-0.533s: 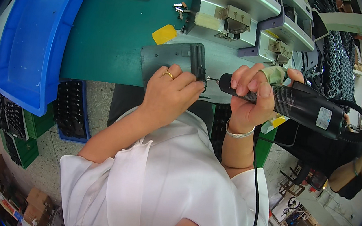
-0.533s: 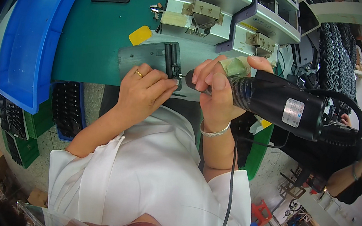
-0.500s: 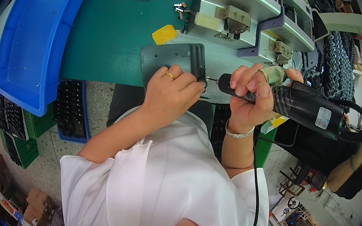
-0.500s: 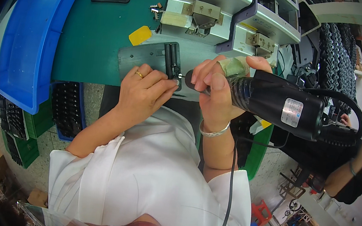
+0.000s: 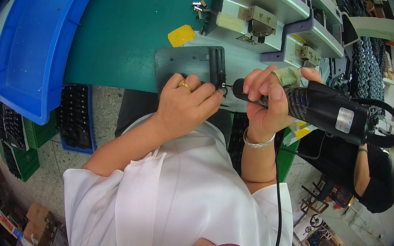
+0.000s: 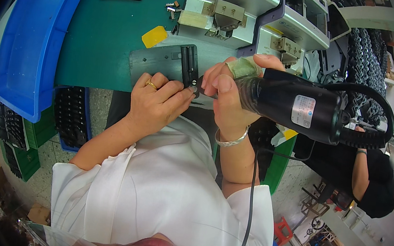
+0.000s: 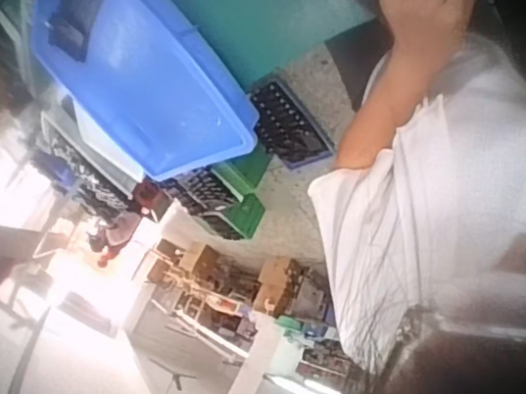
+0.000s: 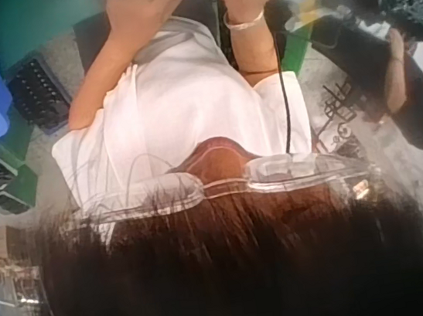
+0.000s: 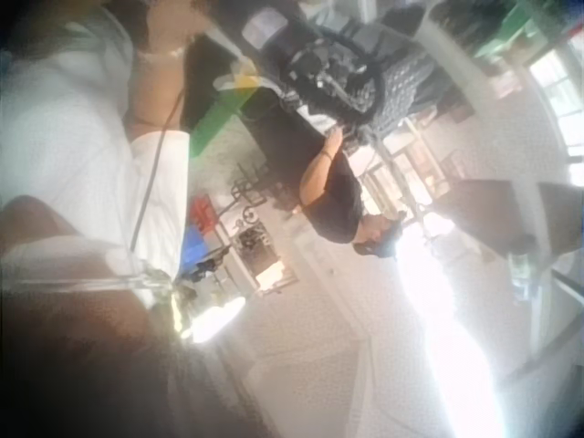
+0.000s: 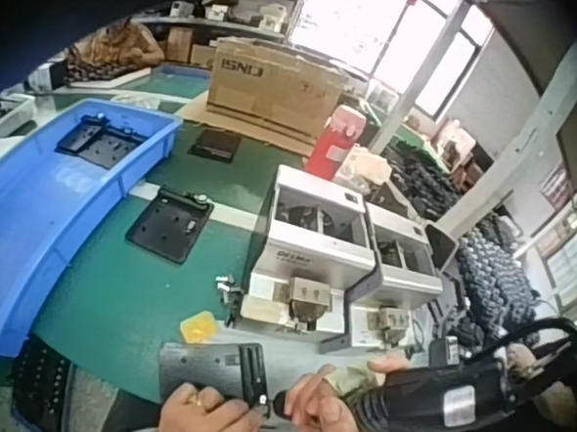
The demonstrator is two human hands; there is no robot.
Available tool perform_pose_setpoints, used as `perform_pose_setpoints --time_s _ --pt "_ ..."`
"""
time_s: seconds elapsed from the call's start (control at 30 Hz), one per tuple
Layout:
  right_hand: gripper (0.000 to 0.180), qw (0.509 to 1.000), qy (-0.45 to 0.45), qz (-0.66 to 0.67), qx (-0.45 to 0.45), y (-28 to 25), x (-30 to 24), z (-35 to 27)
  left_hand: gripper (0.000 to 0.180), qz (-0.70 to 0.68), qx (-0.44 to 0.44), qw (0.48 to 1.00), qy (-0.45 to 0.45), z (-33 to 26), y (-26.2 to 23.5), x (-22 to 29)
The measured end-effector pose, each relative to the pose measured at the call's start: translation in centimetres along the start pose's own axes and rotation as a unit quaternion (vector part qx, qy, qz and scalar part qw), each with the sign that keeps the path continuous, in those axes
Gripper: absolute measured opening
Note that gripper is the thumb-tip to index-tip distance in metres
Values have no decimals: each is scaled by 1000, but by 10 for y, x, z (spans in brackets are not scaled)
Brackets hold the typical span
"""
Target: Assembling small electronic housing components using a precision electric screwdriver.
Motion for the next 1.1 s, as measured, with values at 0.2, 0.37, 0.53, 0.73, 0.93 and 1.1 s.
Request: perform_pose_setpoints --time_s 0.2,0.37,0.53,0.73,0.93,1.1 --pt "45 999 6 -45 -22 9 5 -1 23 15 -10 1000 10 -5 1 -2" --pt "36 979 -2 -175 -104 12 12 -1 24 34 -15 999 27 -12 1 -2" --pt "36 948 -60 -266 -161 15 11 -5 26 27 -7 998 53 -10 -1 -2" --pt "45 991 18 -125 -46 16 8 -3 29 26 -25 998 58 -12 1 -2" --pt "52 989 -97 31 103 -15 -31 29 36 45 -31 997 52 -9 2 -6" --pt "53 982 -160 -1 97 -12 -34 62 29 27 -43 995 85 -2 1 -5"
Point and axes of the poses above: each hand's wrist, its own z-axis towards the middle knuckle, its own y-axis out of the palm, x = y × z, the point moved 7 cm from there along z, towards the middle knuckle, and after that the axes turned 6 degrees about -y, right-handed, at the moved point
